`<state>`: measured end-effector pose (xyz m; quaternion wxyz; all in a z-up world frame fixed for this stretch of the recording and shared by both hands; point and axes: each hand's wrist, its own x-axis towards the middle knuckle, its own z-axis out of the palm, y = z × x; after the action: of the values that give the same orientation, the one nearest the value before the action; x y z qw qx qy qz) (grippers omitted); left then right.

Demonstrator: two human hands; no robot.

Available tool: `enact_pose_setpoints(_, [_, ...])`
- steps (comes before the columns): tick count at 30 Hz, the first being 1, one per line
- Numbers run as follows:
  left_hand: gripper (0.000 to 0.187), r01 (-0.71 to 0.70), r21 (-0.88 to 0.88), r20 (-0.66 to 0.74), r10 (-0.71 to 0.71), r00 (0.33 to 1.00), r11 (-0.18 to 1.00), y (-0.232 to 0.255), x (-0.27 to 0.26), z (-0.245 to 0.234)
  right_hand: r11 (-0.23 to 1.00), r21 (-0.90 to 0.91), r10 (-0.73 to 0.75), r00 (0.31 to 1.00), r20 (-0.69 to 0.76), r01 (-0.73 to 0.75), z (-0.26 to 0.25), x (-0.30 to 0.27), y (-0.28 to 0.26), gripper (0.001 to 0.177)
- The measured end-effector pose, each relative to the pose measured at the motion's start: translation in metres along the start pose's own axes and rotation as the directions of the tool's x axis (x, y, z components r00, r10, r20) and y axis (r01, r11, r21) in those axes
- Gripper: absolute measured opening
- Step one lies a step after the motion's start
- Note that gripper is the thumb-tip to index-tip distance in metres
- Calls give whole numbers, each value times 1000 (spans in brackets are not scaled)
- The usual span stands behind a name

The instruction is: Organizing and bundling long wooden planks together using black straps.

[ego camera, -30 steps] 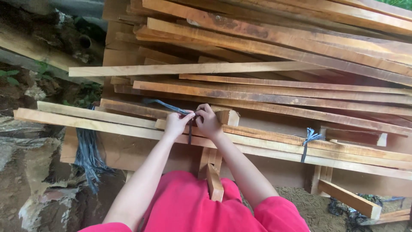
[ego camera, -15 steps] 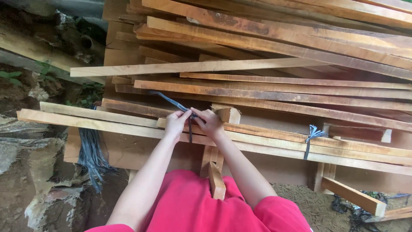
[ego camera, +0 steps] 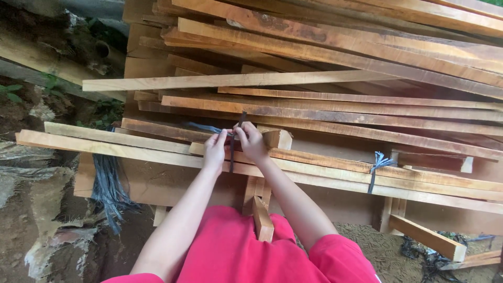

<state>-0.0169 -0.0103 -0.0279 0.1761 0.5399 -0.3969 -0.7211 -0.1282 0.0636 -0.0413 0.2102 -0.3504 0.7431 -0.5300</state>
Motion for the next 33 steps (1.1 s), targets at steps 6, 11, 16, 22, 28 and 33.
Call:
enact_pose_setpoints(6, [30,-452,242,163,423,891,859,21,-40,-6,839,-401,405,914,5,-369,19,21,19,24])
enact_pose_setpoints(11, [24,-702,378,377,592,712,603,-5,-55,-37,717,-544,517,856,-3,-435,22,31,63,25])
enact_pose_setpoints(16, [26,-754,366,497,571,654,545,13,-58,-41,610,-597,647,762,-4,-521,27,30,79,28])
enact_pose_setpoints(22, [42,-588,395,488,381,785,706,-4,-14,-23,581,-590,732,677,76,-561,45,30,144,25])
enact_pose_setpoints(28, [36,-776,348,658,452,602,526,32,-37,-7,597,-615,707,700,101,-515,40,41,122,28])
enact_pose_setpoints(33, [34,-839,308,687,504,523,450,19,-34,-16,599,-730,638,748,186,-329,62,38,180,41])
